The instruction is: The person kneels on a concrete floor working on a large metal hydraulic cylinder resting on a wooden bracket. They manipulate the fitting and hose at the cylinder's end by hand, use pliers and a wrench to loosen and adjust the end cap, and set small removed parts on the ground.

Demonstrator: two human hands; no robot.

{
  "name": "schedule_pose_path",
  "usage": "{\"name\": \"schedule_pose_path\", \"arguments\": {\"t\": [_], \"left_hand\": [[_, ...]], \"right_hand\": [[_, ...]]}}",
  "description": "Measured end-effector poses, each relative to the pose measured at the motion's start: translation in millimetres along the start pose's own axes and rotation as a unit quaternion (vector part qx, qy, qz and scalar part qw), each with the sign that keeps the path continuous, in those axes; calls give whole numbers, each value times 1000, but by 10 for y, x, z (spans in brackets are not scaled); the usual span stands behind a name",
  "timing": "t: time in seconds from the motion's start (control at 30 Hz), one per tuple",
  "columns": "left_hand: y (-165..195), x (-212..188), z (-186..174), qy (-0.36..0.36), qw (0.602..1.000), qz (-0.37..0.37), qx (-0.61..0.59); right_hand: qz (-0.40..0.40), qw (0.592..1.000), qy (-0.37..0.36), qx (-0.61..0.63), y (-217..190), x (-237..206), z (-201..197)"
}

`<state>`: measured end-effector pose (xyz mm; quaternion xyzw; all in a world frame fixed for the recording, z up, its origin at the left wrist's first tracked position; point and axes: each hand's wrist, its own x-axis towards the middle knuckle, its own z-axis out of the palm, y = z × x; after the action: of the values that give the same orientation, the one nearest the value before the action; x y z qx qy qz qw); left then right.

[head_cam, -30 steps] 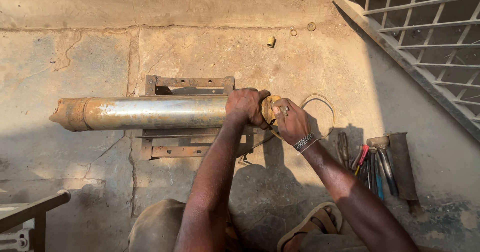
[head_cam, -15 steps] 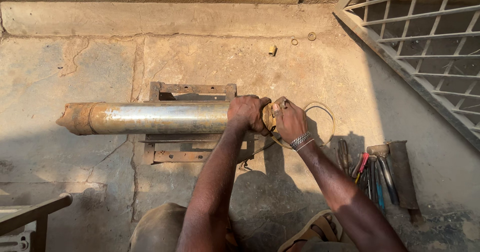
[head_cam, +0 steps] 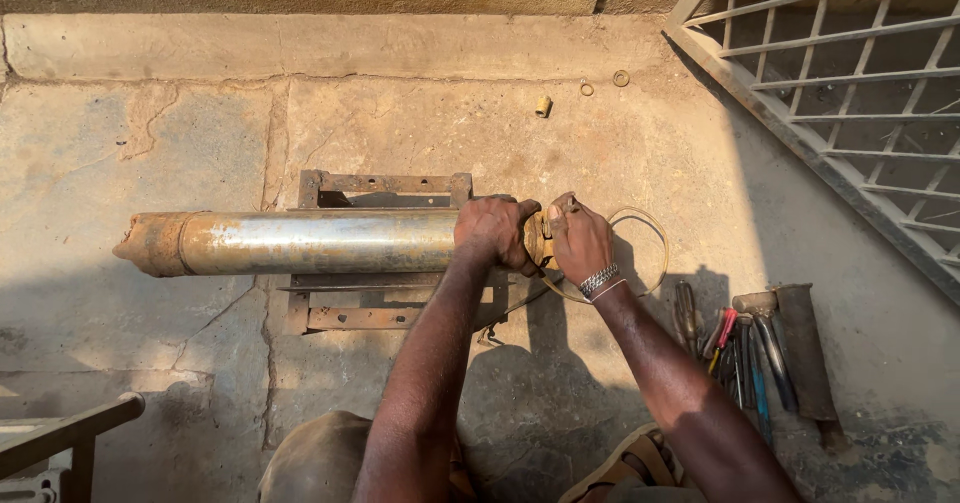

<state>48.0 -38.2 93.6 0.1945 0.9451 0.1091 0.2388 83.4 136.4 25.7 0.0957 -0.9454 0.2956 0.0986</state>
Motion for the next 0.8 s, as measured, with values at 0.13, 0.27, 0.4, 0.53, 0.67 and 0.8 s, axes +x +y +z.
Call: {"name": "schedule_pose_path", "arguments": {"t": [0.13, 0.27, 0.4, 0.53, 0.67, 0.8], "left_hand": [[-5, -2, 32, 9, 1000, 2, 9], [6, -19, 18, -1, 1000, 0, -6], [17, -7, -2, -2, 1000, 4, 22], [11, 7, 35, 1, 1000, 2, 3], [2, 16, 55, 6, 1000, 8, 9], [4, 10, 27, -2, 1000, 2, 16]], "right_hand": [[-96, 991, 70, 63, -9, -285, -154], [167, 973, 10, 159, 140, 231, -165], [157, 986, -59, 21, 121, 390, -8], [-51, 997, 48, 19, -15, -225, -29], [-49, 992, 61, 100, 6, -288, -96], [35, 993, 52, 99, 46, -2, -29]]}}
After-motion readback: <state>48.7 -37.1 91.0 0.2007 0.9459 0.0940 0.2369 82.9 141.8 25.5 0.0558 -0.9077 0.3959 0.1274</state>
